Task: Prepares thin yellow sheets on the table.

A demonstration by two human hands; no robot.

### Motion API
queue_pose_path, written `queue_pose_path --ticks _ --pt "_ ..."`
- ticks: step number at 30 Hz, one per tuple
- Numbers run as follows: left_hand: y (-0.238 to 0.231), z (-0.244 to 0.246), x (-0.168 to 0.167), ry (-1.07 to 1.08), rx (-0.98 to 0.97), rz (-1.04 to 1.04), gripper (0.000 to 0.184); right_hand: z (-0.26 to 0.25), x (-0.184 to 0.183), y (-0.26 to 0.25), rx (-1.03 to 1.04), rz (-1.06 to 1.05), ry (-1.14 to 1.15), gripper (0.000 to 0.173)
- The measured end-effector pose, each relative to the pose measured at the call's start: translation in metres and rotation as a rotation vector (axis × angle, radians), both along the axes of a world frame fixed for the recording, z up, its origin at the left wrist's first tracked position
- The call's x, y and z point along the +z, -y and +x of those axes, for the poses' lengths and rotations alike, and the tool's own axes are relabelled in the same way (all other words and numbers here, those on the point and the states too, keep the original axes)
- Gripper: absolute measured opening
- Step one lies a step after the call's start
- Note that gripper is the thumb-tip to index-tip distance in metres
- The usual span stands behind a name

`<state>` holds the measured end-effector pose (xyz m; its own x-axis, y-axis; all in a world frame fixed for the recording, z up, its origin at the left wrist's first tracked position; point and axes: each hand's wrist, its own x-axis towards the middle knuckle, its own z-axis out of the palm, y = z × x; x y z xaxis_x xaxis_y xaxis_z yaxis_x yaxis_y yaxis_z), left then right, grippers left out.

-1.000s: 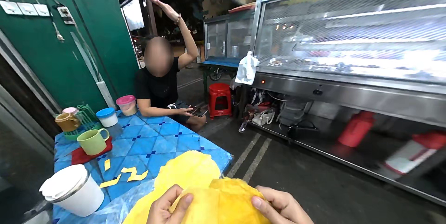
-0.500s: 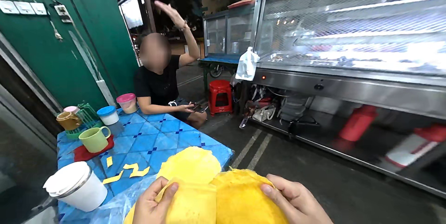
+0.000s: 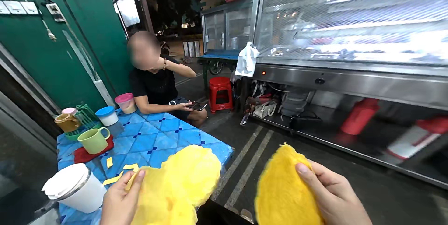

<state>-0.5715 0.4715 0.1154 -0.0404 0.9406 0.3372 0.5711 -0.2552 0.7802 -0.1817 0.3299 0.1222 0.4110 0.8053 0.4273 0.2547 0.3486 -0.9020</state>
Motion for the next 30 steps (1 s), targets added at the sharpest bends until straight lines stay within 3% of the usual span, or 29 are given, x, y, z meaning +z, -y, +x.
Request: queue_pose_path --ticks 3,5,10,13,17,20,25,30 --pt "-0.028 0.002 -0.001 -0.148 -0.059 -0.125 0.037 -0.002 -0.004 -0.001 -0.024 -0.004 -0.058 0.022" --pt "-0.043 0.016 0.003 -0.114 -0.139 -0.230 0.041 -0.004 -0.004 -0.001 -0.019 -0.001 -0.088 0.023" --pt "-0.057 0.069 0.041 0.383 -0.231 -0.395 0.046 -0.004 -0.004 0.002 0.007 0.008 -0.142 0.026" --pt "-0.078 0.086 0.034 0.559 -0.175 -0.449 0.049 -0.003 -0.004 0.002 0.044 0.022 -0.153 0.027" --pt "-0.112 0.079 -0.041 0.298 -0.073 -0.534 0.054 -0.004 -0.007 0.002 0.082 0.031 -0.189 0.027" --pt "-0.116 0.065 -0.083 0.157 -0.064 -0.565 0.048 -0.005 -0.010 -0.001 0.101 0.023 -0.188 0.025" --pt "-0.110 0.057 -0.085 0.146 -0.147 -0.516 0.063 -0.014 -0.012 -0.004 0.111 -0.030 -0.218 0.024" --pt "-0.098 0.045 -0.073 -0.075 -0.090 -0.372 0.064 -0.021 -0.013 -0.011 0.202 0.002 -0.175 0.023"
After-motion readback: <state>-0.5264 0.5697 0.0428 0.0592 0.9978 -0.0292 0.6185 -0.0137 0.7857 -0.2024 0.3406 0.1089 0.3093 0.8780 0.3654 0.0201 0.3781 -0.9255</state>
